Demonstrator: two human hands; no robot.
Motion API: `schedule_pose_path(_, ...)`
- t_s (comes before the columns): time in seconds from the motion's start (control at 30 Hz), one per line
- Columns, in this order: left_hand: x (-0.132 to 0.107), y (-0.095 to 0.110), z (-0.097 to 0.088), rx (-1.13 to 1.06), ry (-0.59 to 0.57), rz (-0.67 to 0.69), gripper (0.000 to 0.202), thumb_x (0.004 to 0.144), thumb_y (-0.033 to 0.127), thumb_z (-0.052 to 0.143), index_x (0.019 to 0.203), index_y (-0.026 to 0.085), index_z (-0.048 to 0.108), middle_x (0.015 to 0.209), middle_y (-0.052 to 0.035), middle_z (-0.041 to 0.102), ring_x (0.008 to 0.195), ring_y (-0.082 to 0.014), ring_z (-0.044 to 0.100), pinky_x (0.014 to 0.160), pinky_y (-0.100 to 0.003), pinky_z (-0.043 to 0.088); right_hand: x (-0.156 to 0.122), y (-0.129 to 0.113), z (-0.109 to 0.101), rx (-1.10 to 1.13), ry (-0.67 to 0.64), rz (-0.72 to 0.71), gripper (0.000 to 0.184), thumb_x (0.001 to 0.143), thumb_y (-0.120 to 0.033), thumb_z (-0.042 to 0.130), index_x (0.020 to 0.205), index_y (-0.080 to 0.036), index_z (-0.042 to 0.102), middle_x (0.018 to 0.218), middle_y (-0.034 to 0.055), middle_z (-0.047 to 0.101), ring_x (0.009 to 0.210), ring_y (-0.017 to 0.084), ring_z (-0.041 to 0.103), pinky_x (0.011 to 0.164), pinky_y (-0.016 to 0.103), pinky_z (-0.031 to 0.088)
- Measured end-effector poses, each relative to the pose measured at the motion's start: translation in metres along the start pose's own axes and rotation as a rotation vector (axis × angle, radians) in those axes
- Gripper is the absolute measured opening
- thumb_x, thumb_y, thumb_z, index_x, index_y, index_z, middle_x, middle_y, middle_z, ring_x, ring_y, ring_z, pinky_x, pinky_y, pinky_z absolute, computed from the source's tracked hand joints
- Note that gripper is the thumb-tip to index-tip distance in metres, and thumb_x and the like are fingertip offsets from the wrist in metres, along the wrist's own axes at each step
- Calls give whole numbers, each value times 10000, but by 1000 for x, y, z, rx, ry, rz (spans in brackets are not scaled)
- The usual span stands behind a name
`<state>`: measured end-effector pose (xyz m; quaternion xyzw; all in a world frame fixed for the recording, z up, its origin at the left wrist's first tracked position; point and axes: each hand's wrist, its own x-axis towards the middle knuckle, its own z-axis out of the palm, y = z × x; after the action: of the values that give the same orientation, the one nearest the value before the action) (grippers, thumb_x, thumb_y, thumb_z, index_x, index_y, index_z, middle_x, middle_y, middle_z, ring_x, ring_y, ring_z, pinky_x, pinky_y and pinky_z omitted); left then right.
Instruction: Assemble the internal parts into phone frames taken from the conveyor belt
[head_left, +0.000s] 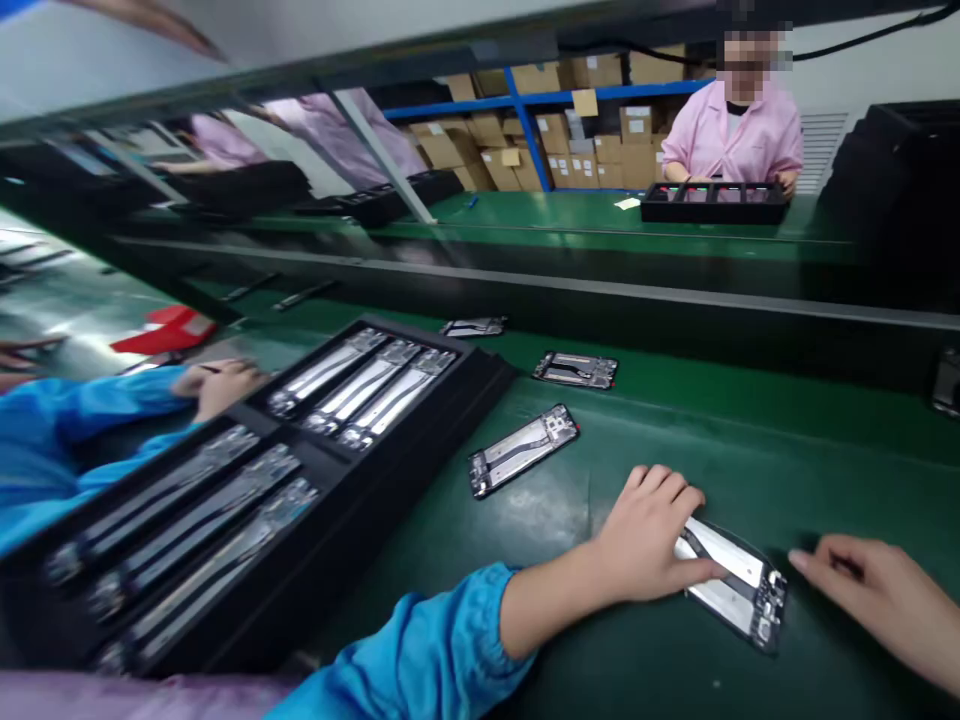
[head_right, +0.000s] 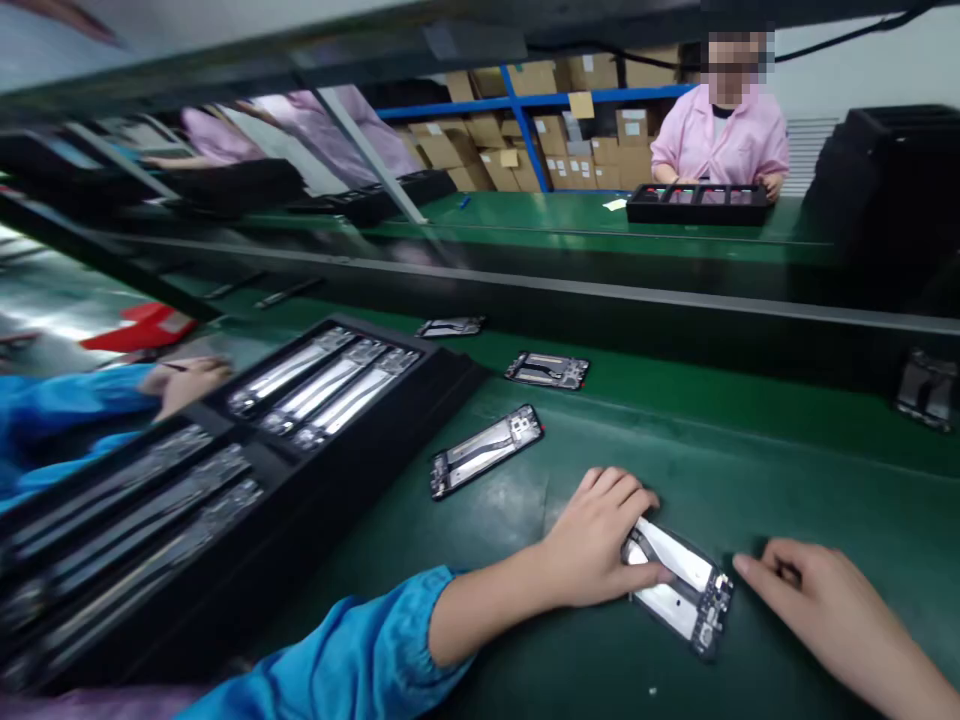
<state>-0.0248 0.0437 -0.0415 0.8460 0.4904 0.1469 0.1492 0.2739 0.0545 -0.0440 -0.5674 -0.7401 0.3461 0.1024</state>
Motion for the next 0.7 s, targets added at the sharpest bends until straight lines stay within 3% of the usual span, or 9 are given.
schedule_pose_path(0.1,-21,6,4,-1,30,-106,600,766,743,664,1008,201,582,980,-50,632,939,-249,532,842,-410,345,-10,-16,22,-120,-124,29,427,922,-610,569,706,-242,584,548,-4,596,478,195,573,451,272,301)
schedule_pose_path(0.23,-30,16,-1,-76,-22,-136,458,798,595,723,991,205,578,961,-31,634,922,-240,525,827,-397,331,-12,-50,41,-315,-58,-19,306,873,-502,683,801,-239,545,704,5,664,622,242,640,530,289,294)
schedule_pose_path(0.37,-15,23,-5,-217,-44,-77,313,889,448,685,1092,225,605,1009,-17,651,958,-220,534,811,-368,333,-11,-68,39,-392,-91,-12,297,865,-462,721,843,-233,533,745,5,679,647,245,648,545,293,262)
schedule_pose_path(0.47,-4,26,-5,-247,-34,0,114,971,303,576,949,206,632,883,-12,641,884,-191,532,780,-358,322,-14,-72,34,-409,-115,49,317,869,-493,716,842,-237,532,715,9,680,650,253,648,542,293,243)
schedule_pose_path(0.57,-1,26,-9,-222,-65,38,170,967,211,530,821,180,611,814,-16,620,815,-178,516,740,-354,308,-16,-77,32,-383,-142,75,345,873,-528,704,811,-235,533,700,19,676,647,248,639,534,294,227)
schedule_pose_path(0.7,-2,26,-14,-191,-104,53,156,951,236,548,823,176,615,838,-24,619,809,-183,508,710,-344,295,-14,-81,24,-315,-159,74,354,854,-499,726,747,-222,534,677,18,659,602,209,584,533,294,219)
